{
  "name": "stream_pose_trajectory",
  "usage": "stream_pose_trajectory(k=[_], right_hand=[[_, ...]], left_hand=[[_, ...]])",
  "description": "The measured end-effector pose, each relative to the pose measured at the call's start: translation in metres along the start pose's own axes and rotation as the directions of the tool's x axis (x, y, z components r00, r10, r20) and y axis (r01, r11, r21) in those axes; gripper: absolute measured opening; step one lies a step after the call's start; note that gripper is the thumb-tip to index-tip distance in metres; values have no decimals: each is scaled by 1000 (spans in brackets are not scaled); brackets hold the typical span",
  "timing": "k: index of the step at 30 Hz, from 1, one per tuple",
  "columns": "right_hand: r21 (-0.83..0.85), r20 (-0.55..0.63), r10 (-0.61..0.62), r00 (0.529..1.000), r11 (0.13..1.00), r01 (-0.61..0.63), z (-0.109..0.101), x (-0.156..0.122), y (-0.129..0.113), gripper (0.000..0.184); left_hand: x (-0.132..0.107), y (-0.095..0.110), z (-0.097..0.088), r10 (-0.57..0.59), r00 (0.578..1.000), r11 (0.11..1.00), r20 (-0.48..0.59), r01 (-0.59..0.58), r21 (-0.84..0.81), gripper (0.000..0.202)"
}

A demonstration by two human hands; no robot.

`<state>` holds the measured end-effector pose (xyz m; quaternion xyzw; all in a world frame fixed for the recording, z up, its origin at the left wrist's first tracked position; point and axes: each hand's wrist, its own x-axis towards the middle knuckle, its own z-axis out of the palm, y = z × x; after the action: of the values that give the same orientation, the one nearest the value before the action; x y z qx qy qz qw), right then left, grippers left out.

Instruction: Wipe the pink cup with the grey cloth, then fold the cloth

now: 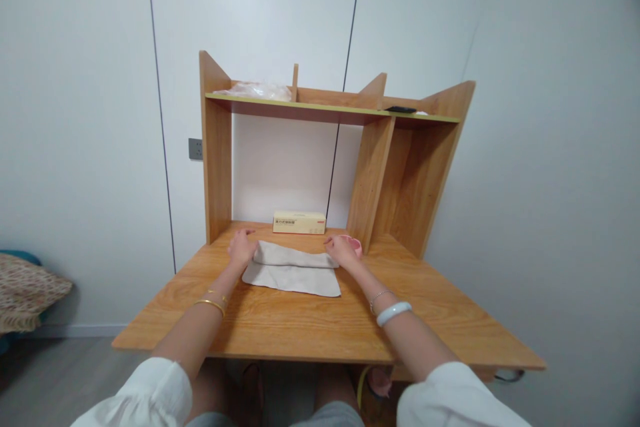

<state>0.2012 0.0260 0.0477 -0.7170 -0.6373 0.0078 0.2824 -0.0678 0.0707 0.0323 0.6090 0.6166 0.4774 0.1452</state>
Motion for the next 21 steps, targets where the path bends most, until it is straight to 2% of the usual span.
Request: stream_pose_trajectory(k=[2, 3, 5, 7, 9, 12, 14, 16, 21], right_hand=[[29, 74, -90, 993, 996, 88, 0, -10, -2, 20], [46, 127, -146, 981, 989, 141, 0, -16, -2, 17], [74, 230, -249, 941, 969, 238, -3, -30, 1, 13], [68, 309, -308, 900, 951, 302, -8, -43, 6, 14], [24, 348, -339, 874, 935, 354, -14, -55, 11, 18], [-67, 365, -368, 856, 906, 418, -20, -68, 18, 20], [-102, 367, -369, 854, 896, 431, -20, -74, 21, 18], [-117, 367, -357, 859, 898, 424, -19, -77, 22, 17], [-122, 374, -355, 857, 897, 425, -18, -78, 17, 17]], left_hand=[[-1, -4, -1, 47, 999, 995, -10, -46, 83, 29], [-3, -7, -2, 83, 996, 991, 31, -86, 100, 27], [-7, -16, -5, 159, 972, 983, 171, -172, 70, 19], [-12, -24, -12, 221, 927, 973, 302, -231, -2, 12], [-18, -28, -22, 274, 860, 960, 430, -273, -64, 12], [-28, -28, -39, 302, 691, 932, 657, -359, -50, 20], [-35, -27, -48, 300, 640, 903, 707, -429, 4, 26], [-40, -25, -52, 310, 625, 873, 716, -485, 46, 27], [-46, -17, -52, 315, 623, 814, 716, -566, 134, 28]])
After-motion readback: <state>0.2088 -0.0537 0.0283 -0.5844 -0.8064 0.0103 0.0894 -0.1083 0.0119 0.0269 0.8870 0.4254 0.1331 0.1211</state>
